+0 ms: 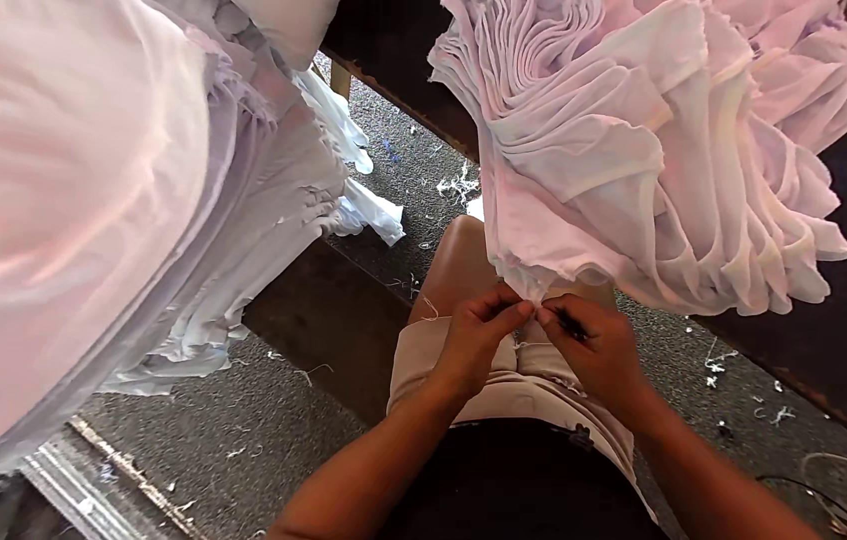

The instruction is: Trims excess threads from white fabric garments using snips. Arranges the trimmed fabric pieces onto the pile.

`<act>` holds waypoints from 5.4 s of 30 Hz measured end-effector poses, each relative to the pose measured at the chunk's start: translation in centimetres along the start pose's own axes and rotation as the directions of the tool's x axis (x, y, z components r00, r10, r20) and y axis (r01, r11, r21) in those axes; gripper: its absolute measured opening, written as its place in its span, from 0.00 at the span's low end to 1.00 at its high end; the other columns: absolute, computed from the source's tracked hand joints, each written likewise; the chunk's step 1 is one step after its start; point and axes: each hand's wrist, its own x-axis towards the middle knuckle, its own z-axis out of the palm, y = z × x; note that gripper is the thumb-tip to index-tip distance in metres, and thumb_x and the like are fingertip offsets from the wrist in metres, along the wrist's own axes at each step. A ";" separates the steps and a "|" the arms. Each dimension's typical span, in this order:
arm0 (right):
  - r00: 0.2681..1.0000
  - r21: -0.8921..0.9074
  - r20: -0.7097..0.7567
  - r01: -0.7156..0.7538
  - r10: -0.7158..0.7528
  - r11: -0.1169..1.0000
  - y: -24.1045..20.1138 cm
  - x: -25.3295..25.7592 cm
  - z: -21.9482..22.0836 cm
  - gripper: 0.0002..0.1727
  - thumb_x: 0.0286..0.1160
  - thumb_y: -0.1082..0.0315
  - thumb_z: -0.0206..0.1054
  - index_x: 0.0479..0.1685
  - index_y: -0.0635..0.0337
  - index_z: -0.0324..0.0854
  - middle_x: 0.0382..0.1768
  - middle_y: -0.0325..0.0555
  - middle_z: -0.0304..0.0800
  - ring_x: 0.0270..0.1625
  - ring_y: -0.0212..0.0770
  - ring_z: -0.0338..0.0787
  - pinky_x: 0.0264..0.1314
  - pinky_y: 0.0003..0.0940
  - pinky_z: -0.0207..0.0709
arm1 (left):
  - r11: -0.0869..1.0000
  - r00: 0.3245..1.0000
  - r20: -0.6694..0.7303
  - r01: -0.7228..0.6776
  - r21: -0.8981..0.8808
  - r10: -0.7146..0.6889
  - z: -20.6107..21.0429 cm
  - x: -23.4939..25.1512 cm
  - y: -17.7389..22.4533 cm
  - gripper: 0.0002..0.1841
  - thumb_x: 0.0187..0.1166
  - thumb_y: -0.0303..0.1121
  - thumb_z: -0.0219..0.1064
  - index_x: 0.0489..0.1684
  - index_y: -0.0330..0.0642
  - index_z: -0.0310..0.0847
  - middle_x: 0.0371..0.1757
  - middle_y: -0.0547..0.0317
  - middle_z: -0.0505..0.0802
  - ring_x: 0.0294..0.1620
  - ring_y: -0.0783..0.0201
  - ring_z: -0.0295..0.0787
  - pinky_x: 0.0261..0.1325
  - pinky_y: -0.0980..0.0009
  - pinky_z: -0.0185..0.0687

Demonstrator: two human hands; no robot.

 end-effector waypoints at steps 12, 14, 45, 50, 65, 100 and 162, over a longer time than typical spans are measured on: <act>0.985 -0.021 0.024 0.174 -0.173 0.985 0.2 0.7 -0.5 0.12 0.80 0.70 0.65 0.39 0.73 0.87 0.30 0.49 0.89 0.31 0.19 0.79 0.38 0.08 0.71 | 0.934 0.956 0.035 -0.291 0.207 0.291 -0.7 0.0 -0.3 0.06 0.75 0.19 0.68 0.34 0.39 0.90 0.42 0.68 0.92 0.46 0.79 0.88 0.54 0.78 0.87; 0.995 0.075 0.041 0.085 -0.088 0.994 0.1 0.9 -0.7 0.13 0.82 0.69 0.63 0.40 0.73 0.87 0.30 0.44 0.88 0.31 0.14 0.77 0.37 0.06 0.70 | 0.934 0.955 0.036 -0.295 0.203 0.293 -0.8 0.0 -0.3 0.06 0.75 0.20 0.68 0.34 0.38 0.90 0.43 0.67 0.92 0.47 0.78 0.88 0.55 0.78 0.87; 0.875 -0.503 0.070 0.445 -0.479 0.741 0.1 -1.1 2.1 0.07 0.75 0.72 0.65 0.31 0.63 0.87 0.22 0.49 0.88 0.24 0.43 0.87 0.27 0.31 0.79 | 0.925 0.990 -0.106 0.128 0.358 -0.096 0.3 0.3 0.9 0.07 0.84 0.28 0.66 0.34 0.36 0.81 0.26 0.66 0.89 0.28 0.77 0.86 0.39 0.79 0.85; 0.900 -0.468 0.109 0.421 -0.422 0.777 0.7 -1.6 2.6 0.06 0.74 0.73 0.66 0.33 0.63 0.88 0.26 0.51 0.91 0.25 0.45 0.89 0.27 0.33 0.81 | 0.889 0.984 -0.132 0.163 0.428 -0.117 -0.4 0.0 0.9 0.05 0.85 0.25 0.64 0.41 0.32 0.83 0.28 0.67 0.91 0.30 0.78 0.89 0.43 0.79 0.87; 0.958 -0.479 0.117 0.285 -0.261 0.831 2.3 0.0 1.2 0.16 0.83 0.62 0.64 0.50 0.69 0.88 0.37 0.58 0.92 0.38 0.54 0.93 0.42 0.43 0.88 | 0.384 0.811 0.162 -0.430 0.817 0.563 -2.9 -1.4 -2.6 0.08 0.77 0.25 0.65 0.38 0.26 0.88 0.29 0.50 0.94 0.30 0.71 0.93 0.41 0.77 0.90; 0.795 0.436 0.327 -0.606 0.510 0.665 0.3 1.2 2.4 0.07 0.83 0.67 0.66 0.39 0.60 0.84 0.23 0.26 0.80 0.20 0.16 0.72 0.24 0.13 0.66 | 0.075 0.562 0.389 -0.631 0.772 0.730 -3.5 -0.6 -4.4 0.05 0.74 0.23 0.68 0.33 0.31 0.88 0.26 0.49 0.93 0.28 0.66 0.90 0.39 0.77 0.86; 0.899 -0.306 0.180 0.437 -0.400 0.846 3.5 3.2 -0.9 0.13 0.84 0.67 0.64 0.53 0.67 0.88 0.52 0.59 0.92 0.50 0.50 0.93 0.54 0.39 0.86 | 0.904 0.941 -0.238 0.128 -0.407 -0.241 0.1 1.2 -0.4 0.11 0.90 0.23 0.51 0.65 0.36 0.71 0.44 0.51 0.93 0.41 0.61 0.95 0.53 0.66 0.91</act>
